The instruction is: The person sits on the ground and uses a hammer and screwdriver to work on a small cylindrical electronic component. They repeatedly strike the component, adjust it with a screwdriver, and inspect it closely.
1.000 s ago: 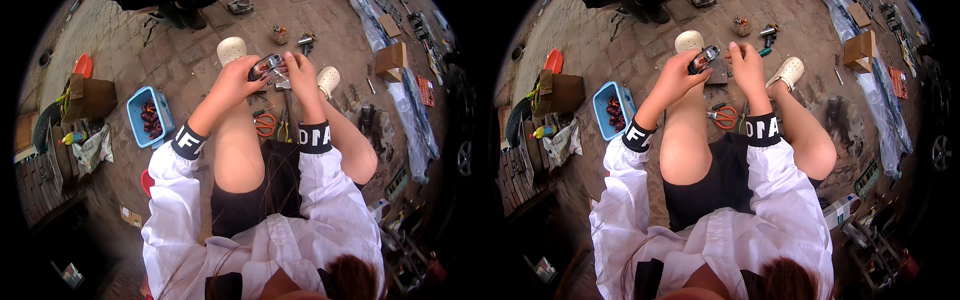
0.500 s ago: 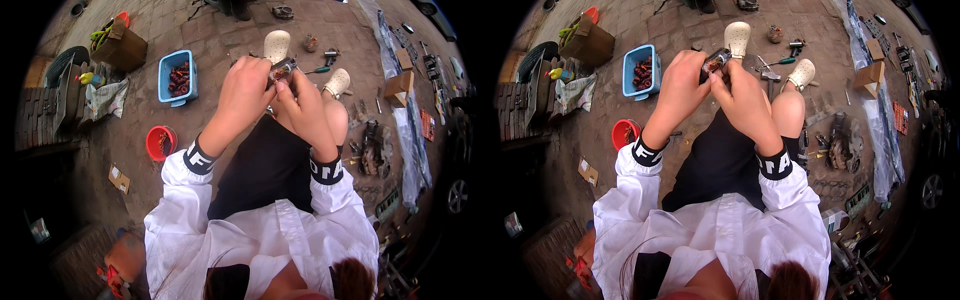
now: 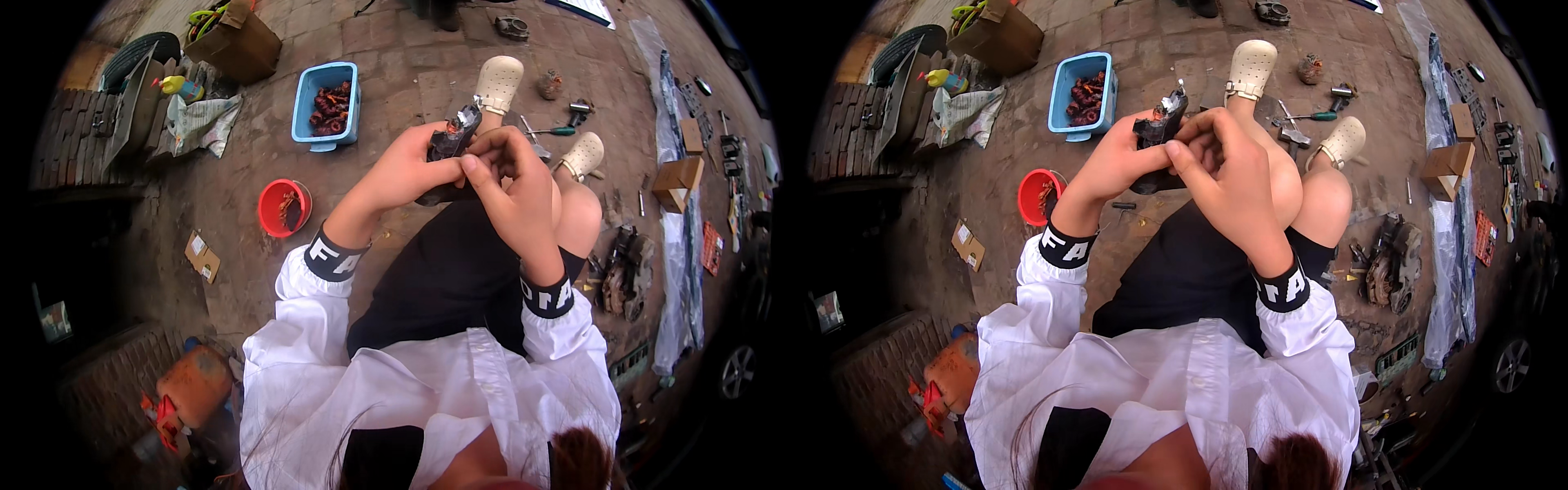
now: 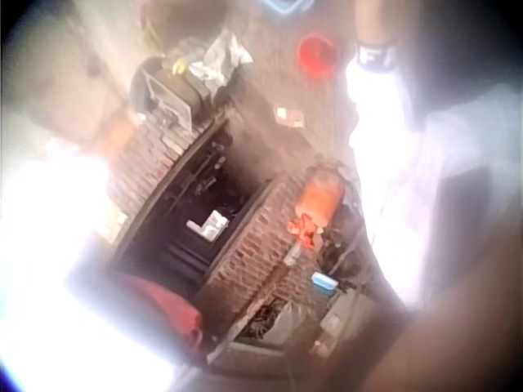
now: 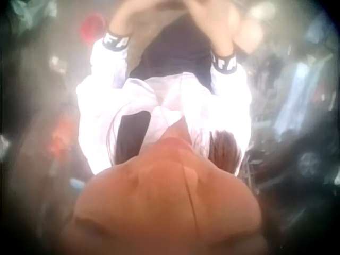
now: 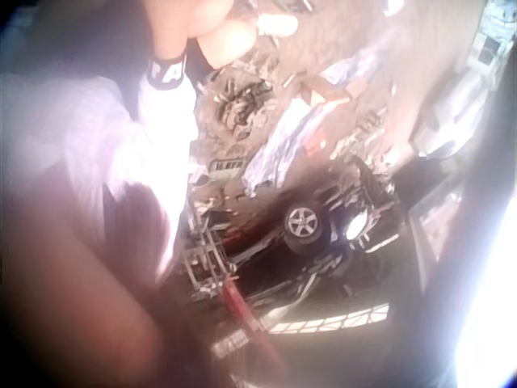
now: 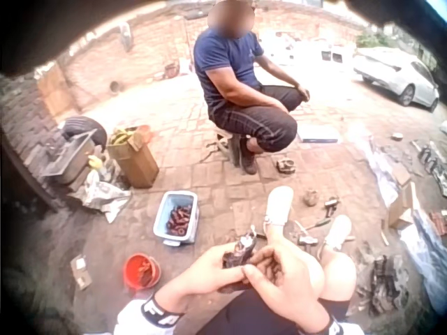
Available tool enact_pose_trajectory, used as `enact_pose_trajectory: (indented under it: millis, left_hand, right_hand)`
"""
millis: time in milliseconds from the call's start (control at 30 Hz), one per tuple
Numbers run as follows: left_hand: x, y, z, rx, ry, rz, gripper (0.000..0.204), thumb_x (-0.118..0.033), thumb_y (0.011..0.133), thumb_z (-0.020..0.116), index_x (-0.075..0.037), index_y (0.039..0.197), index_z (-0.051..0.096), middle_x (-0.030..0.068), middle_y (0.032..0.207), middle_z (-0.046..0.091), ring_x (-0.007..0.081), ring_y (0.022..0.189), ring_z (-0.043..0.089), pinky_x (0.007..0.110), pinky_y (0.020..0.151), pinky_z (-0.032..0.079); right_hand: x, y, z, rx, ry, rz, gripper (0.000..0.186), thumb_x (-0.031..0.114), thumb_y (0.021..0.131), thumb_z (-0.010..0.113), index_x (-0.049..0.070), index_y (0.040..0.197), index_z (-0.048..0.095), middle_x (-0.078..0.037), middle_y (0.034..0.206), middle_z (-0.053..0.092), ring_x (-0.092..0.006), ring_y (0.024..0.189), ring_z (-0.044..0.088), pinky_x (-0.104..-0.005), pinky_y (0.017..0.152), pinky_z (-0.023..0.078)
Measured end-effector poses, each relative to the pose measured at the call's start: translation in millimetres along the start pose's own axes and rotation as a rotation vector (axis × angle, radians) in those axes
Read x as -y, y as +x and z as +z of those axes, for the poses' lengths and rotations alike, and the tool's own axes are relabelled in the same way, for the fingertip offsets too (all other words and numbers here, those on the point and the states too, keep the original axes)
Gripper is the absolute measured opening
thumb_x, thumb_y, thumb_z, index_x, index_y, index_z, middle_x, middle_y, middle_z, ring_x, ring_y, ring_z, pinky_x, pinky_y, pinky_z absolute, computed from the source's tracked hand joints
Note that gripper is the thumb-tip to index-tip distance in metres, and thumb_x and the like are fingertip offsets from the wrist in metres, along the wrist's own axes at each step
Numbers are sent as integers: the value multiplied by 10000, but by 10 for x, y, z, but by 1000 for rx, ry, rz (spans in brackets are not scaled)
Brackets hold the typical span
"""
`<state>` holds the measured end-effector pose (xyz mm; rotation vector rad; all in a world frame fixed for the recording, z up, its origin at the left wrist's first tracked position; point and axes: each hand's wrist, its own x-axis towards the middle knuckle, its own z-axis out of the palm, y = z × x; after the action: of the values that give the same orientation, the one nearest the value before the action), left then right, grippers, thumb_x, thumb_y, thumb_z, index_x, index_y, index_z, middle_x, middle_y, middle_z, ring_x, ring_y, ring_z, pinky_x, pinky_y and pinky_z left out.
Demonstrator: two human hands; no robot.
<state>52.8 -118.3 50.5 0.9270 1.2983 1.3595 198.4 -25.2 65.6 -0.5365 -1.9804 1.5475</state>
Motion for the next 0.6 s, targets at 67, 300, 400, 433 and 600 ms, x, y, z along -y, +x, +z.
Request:
enact_pose_trajectory:
  millis: [67, 300, 400, 433, 600]
  left_hand:
    - [-51, -22, -13, 12, -41, -26, 178, -93, 831, 622, -10, 977, 562, -7, 847, 588, 62, 761, 537, 226, 667, 449]
    - [-53, -14, 29, -64, 178, 40, 305, -72, 815, 620, 20, 1102, 569, 14, 862, 611, 73, 760, 557, 234, 669, 459]
    - [-120, -40, 74, -120, 355, 51, 381, -65, 812, 633, 16, 1176, 558, 22, 916, 623, 73, 813, 562, 239, 717, 471]
    - [-164, -50, 94, -134, 401, 37, 378, -65, 809, 638, 16, 1170, 560, 27, 914, 623, 76, 816, 564, 244, 720, 473]
    - [-130, -65, 132, -219, 517, 181, 348, -65, 790, 653, 14, 1121, 580, 64, 888, 626, 112, 792, 578, 267, 705, 473]
  right_hand:
    - [41, -2, -14, 51, -14, 65, 145, 69, 881, 636, -1, 965, 541, -11, 807, 602, -38, 675, 556, -180, 603, 415]
    - [-74, 48, 33, -68, 37, 14, 227, 85, 835, 682, -2, 1012, 569, 19, 697, 571, -19, 588, 473, -176, 515, 354]
    - [-87, 43, 15, -49, 52, 28, 251, 92, 841, 678, -4, 1044, 566, 14, 719, 580, -26, 596, 486, -178, 522, 365]
    - [-69, 35, 6, -44, 37, 31, 256, 94, 844, 675, -6, 1052, 564, 13, 728, 582, -29, 600, 490, -180, 526, 371]
    - [-88, 15, 30, -23, 118, 45, 269, 101, 863, 660, -8, 1085, 554, 2, 774, 595, -35, 632, 509, -188, 541, 390]
